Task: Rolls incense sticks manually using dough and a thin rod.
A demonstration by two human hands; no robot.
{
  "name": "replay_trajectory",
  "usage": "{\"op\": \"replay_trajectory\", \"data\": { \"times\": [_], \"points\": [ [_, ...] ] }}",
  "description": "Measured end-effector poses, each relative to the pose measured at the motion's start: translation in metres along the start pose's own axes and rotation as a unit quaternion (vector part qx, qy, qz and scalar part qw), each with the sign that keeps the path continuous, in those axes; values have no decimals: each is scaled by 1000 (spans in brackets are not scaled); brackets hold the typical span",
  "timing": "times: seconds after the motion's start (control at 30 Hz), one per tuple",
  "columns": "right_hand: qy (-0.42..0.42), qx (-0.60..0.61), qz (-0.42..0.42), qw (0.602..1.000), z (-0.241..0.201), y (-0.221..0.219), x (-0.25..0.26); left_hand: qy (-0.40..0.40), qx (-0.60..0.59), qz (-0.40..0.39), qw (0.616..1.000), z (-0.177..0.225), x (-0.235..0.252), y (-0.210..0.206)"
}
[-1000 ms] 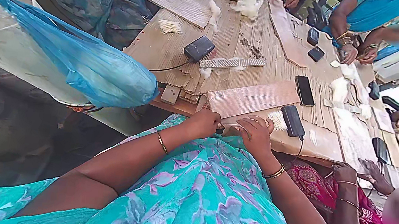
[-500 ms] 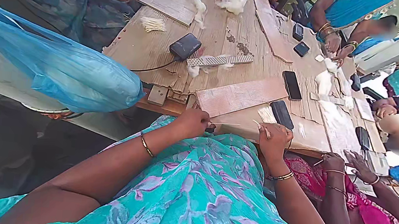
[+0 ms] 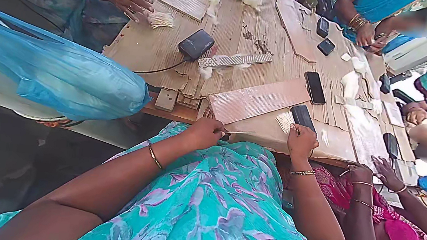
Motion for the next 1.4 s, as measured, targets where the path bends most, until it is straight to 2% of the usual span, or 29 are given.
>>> {"op": "replay_trajectory", "data": {
  "times": [0.17,0.27,0.33,0.43,0.6,0.7,0.77,0.83,0.97,1.07,1.23,1.4],
  "points": [
    [162,31,-58,985,-19,-19,-17,7,-8,-6,1000,-5,3,0],
    [169,1,-80,982,-21,-29,-15,10,-8,-6,1000,-8,3,0],
    [145,23,-45,988,-16,-24,-5,16,-11,-9,1000,-12,5,0],
    [163,72,16,984,-15,-14,4,35,-11,7,999,-23,10,1],
    [232,70,0,970,-10,-24,-6,72,-39,71,994,-43,23,11],
    [234,106,74,964,-21,-9,7,124,-75,102,984,-63,31,16],
    [260,133,105,950,-45,-5,22,157,-110,102,976,-75,35,15],
    [304,164,102,933,-84,-10,36,175,-149,110,967,-84,39,13],
    [374,212,13,903,-179,-44,46,184,-209,134,951,-91,40,10],
    [418,189,-48,887,-239,-84,38,169,-240,144,945,-93,40,6],
    [449,175,-100,871,-298,-141,22,187,-289,144,928,-98,39,3],
    [466,212,-76,855,-329,-156,10,193,-340,147,909,-98,39,4]
  ]
}}
Point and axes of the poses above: each hand's wrist, its own x-axis towards the middle knuckle, its own y-axis out of the back of the hand, z = x × y, the point moved 9 cm from there along x, towards the middle knuckle, and after that the axes turned 15 degrees about z, right-handed, at the moved point
